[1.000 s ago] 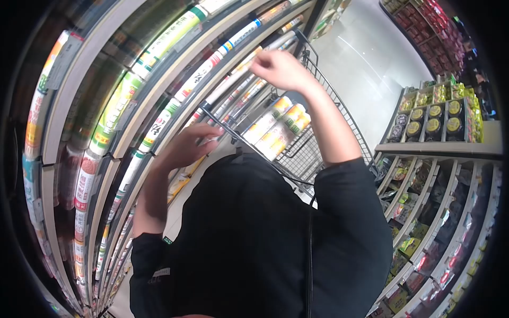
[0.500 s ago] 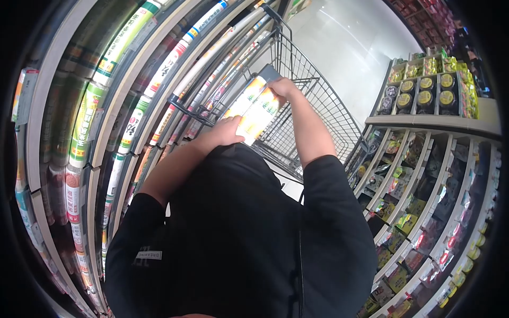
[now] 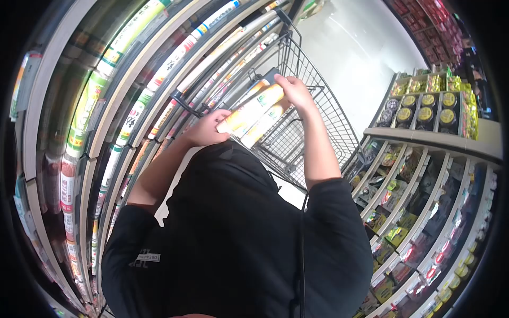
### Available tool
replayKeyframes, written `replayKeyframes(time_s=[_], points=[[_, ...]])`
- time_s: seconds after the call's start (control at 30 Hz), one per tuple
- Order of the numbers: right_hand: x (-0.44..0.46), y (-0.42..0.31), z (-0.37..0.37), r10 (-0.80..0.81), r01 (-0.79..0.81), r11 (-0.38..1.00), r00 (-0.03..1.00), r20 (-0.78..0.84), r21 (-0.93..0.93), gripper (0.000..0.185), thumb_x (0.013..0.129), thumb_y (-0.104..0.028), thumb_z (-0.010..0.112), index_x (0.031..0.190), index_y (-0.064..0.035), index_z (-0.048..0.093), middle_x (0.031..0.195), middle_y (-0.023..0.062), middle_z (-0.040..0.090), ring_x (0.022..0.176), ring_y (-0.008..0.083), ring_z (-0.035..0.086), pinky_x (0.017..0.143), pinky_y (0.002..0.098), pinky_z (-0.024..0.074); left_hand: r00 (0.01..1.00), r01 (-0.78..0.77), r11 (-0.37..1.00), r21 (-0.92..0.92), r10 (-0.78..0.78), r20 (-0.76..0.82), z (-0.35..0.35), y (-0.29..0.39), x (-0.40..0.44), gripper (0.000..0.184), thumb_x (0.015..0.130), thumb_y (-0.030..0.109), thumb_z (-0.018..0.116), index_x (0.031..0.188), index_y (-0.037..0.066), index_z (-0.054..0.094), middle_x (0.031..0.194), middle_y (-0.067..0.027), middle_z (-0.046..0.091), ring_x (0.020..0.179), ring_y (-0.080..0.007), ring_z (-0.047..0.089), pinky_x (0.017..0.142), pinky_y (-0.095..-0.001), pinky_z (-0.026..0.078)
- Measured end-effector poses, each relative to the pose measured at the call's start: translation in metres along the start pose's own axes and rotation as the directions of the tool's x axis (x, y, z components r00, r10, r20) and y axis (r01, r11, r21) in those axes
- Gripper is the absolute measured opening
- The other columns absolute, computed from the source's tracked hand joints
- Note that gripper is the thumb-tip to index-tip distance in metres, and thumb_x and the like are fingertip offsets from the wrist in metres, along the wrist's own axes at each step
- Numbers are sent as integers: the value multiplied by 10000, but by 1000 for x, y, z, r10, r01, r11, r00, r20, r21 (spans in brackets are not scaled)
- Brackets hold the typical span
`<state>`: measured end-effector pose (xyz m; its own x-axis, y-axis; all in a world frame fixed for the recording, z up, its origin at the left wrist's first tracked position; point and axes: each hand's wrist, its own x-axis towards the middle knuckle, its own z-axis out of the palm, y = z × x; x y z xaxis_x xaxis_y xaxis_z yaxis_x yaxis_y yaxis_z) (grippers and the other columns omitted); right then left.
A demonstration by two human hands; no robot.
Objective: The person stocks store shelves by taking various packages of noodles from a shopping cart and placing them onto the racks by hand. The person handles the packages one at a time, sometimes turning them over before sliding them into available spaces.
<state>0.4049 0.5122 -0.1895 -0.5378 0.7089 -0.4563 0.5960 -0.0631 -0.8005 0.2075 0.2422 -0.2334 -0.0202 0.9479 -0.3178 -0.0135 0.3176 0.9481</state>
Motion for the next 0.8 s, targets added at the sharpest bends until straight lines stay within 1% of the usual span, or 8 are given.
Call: replayKeyframes(time_s=[0.1, 0.2, 0.27, 0.37, 0.4, 0.57, 0.77, 0.8], points=[[-29, -43, 1, -127, 115, 990, 978, 166, 79, 471, 953, -455, 693, 1092, -6, 661, 926, 67, 685, 866, 180, 642, 783, 328, 522, 960, -132, 968, 214, 179, -216, -45, 42, -57, 587, 822, 64, 790, 1358, 14, 554, 1218, -132, 673, 1137, -161, 650, 986, -312, 512], [-61, -80, 14, -359, 264, 917, 872, 332, 300, 420, 929, -298, 768, 1201, -24, 603, 1039, 55, 660, 946, 165, 626, 797, 327, 523, 916, -142, 975, -168, 65, -396, -74, 87, -111, 550, 846, -56, 756, 1352, 52, 571, 1229, -68, 655, 1140, -153, 645, 983, -304, 540], [-74, -110, 30, -485, 292, 841, 781, 395, 456, 462, 891, -167, 816, 1254, -28, 565, 1136, 58, 639, 1029, 154, 613, 845, 321, 525, 838, -259, 945, -198, 117, -533, -90, 115, -141, 569, 837, -136, 706, 1357, 50, 570, 1241, -43, 648, 1143, -145, 638, 985, -296, 546], [-75, -149, 55, -694, 538, 716, 619, 367, 445, 569, 835, -167, 864, 1290, -32, 549, 1160, 52, 646, 1006, 132, 643, 822, 291, 564, 740, -465, 853, -237, 228, -633, -114, 128, -185, 649, 818, -130, 719, 1425, -15, 522, 1359, -112, 635, 1231, -187, 630, 1052, -311, 521], [-76, -163, 59, -655, 455, 747, 629, 419, 485, 558, 806, -52, 864, 1272, -22, 558, 1227, 64, 613, 1150, 140, 577, 981, 312, 486, 693, -533, 834, -142, 334, -639, -118, 132, -196, 707, 804, -120, 736, 1461, -34, 489, 1405, -147, 614, 1259, -201, 624, 1068, -315, 512], [-86, -224, 79, -743, 533, 667, 531, 408, 522, 591, 792, -19, 864, 1299, -17, 561, 1214, 76, 628, 1126, 160, 609, 974, 321, 502, 546, -592, 806, -12, 390, -742, -114, 169, -244, 714, 828, -80, 776, 1465, -13, 462, 1377, -159, 607, 1260, -211, 619, 1040, -318, 538], [-103, -315, 122, -940, 766, 339, 261, 218, 546, 683, 778, 62, 842, 1371, -18, 513, 1245, 86, 604, 1125, 188, 630, 997, 342, 524, 165, -610, 706, 361, 558, -813, -98, 229, -308, 636, 867, -69, 756, 1430, -23, 464, 1380, -179, 589, 1279, -240, 605, 1092, -345, 518], [-112, -329, 123, -910, 700, 415, 322, 261, 581, 679, 784, 78, 830, 1372, -15, 504, 1272, 97, 587, 1118, 183, 635, 981, 323, 538, 86, -578, 701, 419, 562, -823, -91, 238, -316, 586, 891, -67, 740, 1425, -43, 500, 1368, -185, 597, 1288, -236, 596, 1106, -347, 508]])
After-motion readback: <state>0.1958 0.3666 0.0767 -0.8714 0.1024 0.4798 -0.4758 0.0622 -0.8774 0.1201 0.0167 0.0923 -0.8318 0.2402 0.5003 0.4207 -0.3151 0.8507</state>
